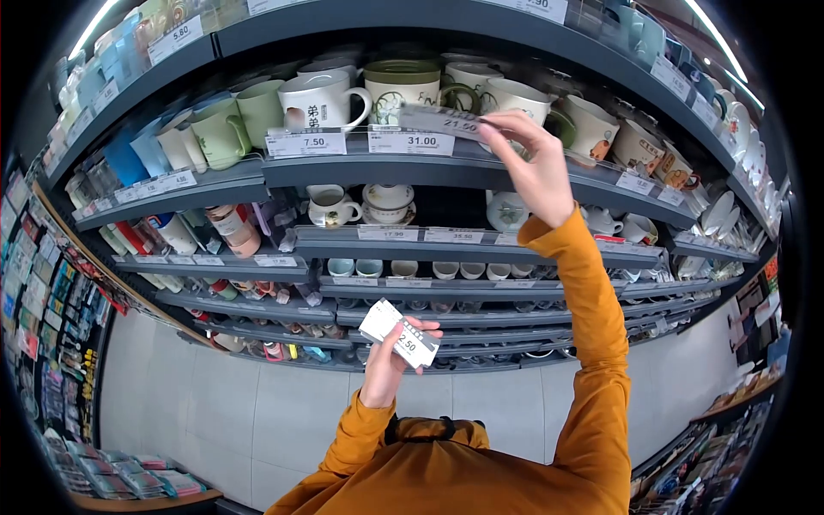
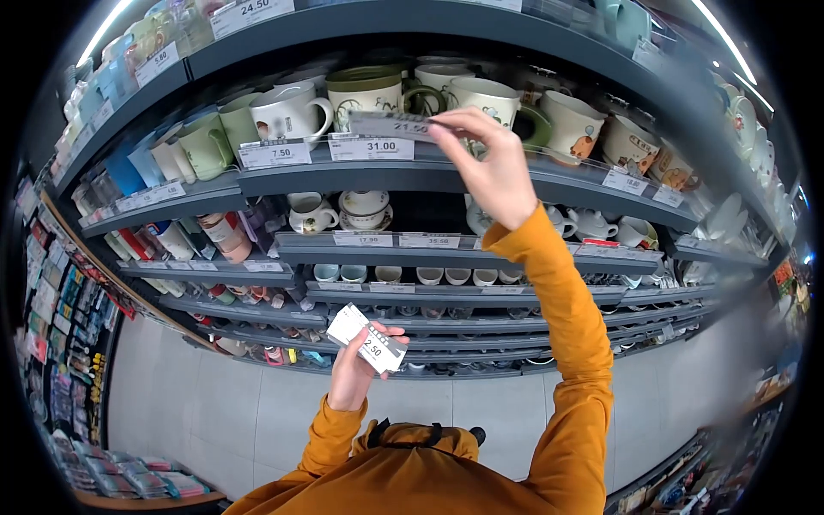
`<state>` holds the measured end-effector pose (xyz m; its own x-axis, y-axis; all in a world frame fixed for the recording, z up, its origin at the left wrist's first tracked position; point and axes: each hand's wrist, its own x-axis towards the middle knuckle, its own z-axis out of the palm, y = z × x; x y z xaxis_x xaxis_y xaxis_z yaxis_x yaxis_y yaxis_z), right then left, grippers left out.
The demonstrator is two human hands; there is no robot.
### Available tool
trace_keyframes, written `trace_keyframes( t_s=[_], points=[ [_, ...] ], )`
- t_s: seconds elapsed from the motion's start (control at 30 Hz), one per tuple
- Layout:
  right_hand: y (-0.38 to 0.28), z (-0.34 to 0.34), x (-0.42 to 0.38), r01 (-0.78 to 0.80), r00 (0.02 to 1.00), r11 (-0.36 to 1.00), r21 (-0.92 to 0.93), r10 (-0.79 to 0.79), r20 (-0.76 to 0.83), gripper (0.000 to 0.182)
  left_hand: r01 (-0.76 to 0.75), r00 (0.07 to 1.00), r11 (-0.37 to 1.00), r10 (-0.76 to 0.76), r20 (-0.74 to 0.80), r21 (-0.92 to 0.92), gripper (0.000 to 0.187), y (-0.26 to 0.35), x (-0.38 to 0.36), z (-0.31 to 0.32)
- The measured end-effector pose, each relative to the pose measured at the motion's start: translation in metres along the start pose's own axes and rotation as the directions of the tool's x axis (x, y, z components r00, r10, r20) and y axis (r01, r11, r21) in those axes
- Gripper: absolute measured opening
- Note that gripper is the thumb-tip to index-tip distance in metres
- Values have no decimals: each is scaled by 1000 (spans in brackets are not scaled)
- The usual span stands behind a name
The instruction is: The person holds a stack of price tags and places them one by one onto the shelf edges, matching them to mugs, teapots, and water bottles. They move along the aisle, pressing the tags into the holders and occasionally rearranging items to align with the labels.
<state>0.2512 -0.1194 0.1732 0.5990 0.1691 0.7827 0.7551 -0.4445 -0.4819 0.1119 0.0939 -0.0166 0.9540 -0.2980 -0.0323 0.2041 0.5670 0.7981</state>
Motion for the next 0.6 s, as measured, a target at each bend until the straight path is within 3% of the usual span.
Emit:
trace_keyframes(
  t_s=[0.07,0.6],
  points=[
    [8,-13,-5,-202,979,955,219,197,43,26,10,1000,1000,-10,6,-2,32,-1,2,2],
    [14,-38,-13,-175,984,970,168,168,58,27,31,999,999,-31,9,21,32,-8,2,14]
  ],
)
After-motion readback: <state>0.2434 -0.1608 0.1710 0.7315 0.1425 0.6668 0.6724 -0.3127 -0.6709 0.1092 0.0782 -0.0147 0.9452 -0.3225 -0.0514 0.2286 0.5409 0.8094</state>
